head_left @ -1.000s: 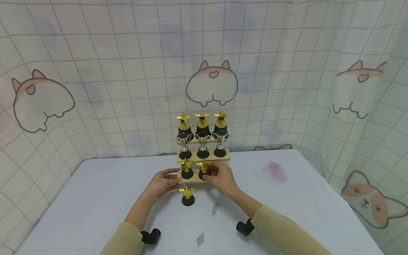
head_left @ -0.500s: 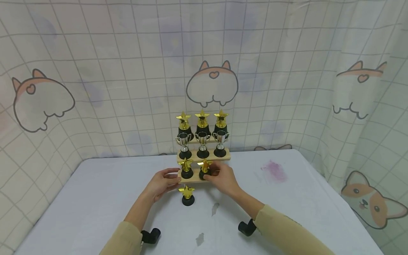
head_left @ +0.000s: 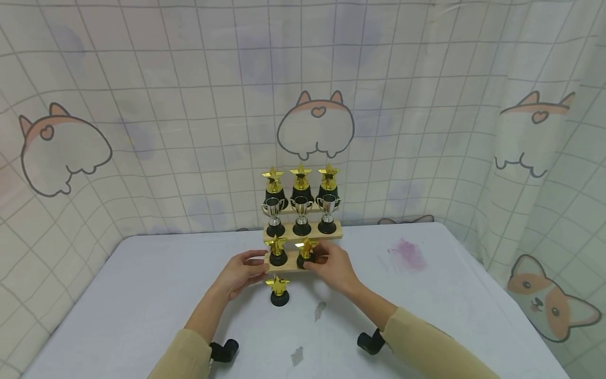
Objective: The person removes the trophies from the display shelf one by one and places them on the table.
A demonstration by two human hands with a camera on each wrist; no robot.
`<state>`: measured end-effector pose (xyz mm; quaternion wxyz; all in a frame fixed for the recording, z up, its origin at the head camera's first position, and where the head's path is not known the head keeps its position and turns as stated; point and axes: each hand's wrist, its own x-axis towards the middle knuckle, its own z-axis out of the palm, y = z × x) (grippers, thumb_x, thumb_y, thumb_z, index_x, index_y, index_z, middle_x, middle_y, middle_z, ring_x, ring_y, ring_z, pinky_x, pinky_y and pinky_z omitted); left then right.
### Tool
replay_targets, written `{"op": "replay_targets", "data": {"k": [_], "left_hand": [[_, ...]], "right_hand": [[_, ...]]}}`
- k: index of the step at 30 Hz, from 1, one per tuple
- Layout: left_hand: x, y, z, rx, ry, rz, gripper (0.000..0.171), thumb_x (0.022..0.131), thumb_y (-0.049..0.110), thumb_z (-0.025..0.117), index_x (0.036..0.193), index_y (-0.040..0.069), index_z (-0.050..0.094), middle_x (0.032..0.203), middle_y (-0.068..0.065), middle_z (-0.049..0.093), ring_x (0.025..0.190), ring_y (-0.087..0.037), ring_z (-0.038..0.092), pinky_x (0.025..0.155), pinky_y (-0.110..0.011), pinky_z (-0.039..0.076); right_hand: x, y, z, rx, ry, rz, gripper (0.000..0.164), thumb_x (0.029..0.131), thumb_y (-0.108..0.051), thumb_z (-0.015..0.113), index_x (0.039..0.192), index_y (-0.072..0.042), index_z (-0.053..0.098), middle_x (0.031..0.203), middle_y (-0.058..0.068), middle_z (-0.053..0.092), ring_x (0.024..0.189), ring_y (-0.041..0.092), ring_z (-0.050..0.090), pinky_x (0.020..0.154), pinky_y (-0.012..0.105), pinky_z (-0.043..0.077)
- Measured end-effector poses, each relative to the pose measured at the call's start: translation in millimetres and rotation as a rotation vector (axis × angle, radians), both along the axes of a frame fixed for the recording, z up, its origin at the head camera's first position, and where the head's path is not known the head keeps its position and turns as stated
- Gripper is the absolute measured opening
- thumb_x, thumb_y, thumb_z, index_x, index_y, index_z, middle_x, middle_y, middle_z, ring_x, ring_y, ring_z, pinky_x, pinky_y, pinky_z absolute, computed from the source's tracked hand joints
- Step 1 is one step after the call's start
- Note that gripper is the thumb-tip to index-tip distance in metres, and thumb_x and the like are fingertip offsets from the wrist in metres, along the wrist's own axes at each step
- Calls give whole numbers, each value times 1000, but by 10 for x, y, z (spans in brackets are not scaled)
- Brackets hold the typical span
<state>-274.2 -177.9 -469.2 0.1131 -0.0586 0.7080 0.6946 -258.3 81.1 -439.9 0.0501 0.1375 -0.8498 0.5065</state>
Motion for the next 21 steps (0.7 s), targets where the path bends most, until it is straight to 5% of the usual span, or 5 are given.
{"op": "replay_targets", "data": {"k": [21], "left_hand": [[34,-12,49,10,-4,-19,51,97,-3,67,145,-2,51,127,-23,55,109,-33,65,92,-40,57]], "right_hand": [[220,114,-67,27,-17,41,27,84,-9,85,104,-3,69,104,8,70,100,24,69,89,36,57]]}}
